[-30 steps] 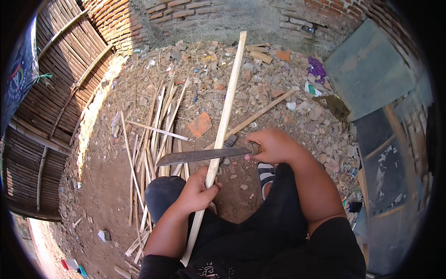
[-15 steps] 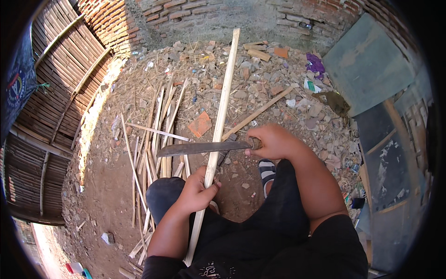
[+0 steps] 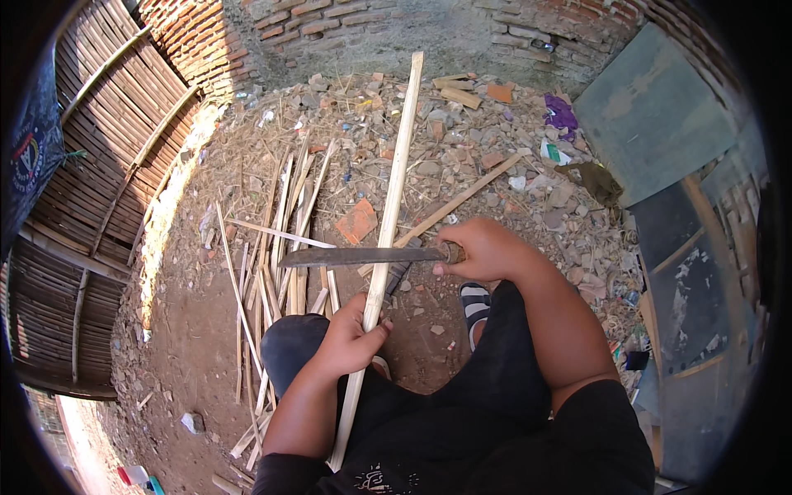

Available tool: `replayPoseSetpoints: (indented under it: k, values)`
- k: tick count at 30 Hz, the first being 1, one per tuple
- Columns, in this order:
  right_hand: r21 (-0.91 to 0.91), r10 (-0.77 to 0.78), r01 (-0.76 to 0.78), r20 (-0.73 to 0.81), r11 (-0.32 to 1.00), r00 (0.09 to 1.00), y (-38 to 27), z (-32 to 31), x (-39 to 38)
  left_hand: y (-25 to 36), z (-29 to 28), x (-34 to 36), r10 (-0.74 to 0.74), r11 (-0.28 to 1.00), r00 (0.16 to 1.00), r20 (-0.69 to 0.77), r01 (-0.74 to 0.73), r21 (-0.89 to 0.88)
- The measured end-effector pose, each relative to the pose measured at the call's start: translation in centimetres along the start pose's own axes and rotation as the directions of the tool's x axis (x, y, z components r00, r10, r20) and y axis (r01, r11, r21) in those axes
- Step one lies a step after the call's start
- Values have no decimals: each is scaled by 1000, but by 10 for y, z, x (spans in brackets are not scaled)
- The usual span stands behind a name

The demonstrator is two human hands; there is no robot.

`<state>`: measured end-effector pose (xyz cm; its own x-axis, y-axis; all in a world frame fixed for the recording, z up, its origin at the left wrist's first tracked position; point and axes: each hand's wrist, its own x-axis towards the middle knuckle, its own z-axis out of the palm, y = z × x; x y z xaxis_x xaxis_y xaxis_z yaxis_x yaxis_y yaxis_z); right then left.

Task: The person holds a length of bamboo and uses a large knife to shave and smooth the outer surface while sitting in a dirt yard.

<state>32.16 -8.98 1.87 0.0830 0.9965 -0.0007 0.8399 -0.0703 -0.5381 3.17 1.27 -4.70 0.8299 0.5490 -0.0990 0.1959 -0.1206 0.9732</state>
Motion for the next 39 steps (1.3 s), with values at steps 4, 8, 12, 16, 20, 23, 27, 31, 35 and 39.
replayPoseSetpoints:
  k: [4, 8, 12, 16, 20, 23, 27, 31, 35, 39]
  values:
    - [70, 109, -98, -168, 993, 980, 13, -3, 1, 7, -1, 0, -27, 999, 1000, -15, 28, 21]
    - [35, -56, 61, -129, 998, 990, 9, 9, -1, 13, 0, 1, -43, 999, 999, -10, 43, 20]
    - [-10, -88, 90, 119, 996, 989, -10, 8, -1, 11, 2, 2, -45, 999, 999, 3, 45, 13]
    - [28, -31, 34, -100, 999, 994, 12, 4, 3, 7, 0, 1, -34, 998, 999, -3, 34, 52]
    - [68, 130, -117, -236, 991, 963, 20, -5, 2, 18, 2, 1, -53, 999, 999, 4, 53, 9]
    - [2, 105, -105, -42, 995, 994, 5, -1, -1, 13, 1, 1, -51, 999, 999, 16, 51, 10]
    - [-44, -34, 42, 160, 998, 987, -13, 3, -1, 14, 3, 1, -22, 1000, 1000, 4, 22, 3]
    - [-1, -41, 41, -91, 999, 995, 15, 7, 2, 7, 2, 1, 15, 995, 1000, -15, -13, 94]
    - [45, 120, -112, -258, 993, 959, 24, -4, 3, 11, 0, 0, -16, 991, 1000, -24, 18, 129]
    - [27, -26, 28, -88, 999, 996, 13, 9, -1, 12, 2, 1, -20, 995, 1000, -9, 21, 94]
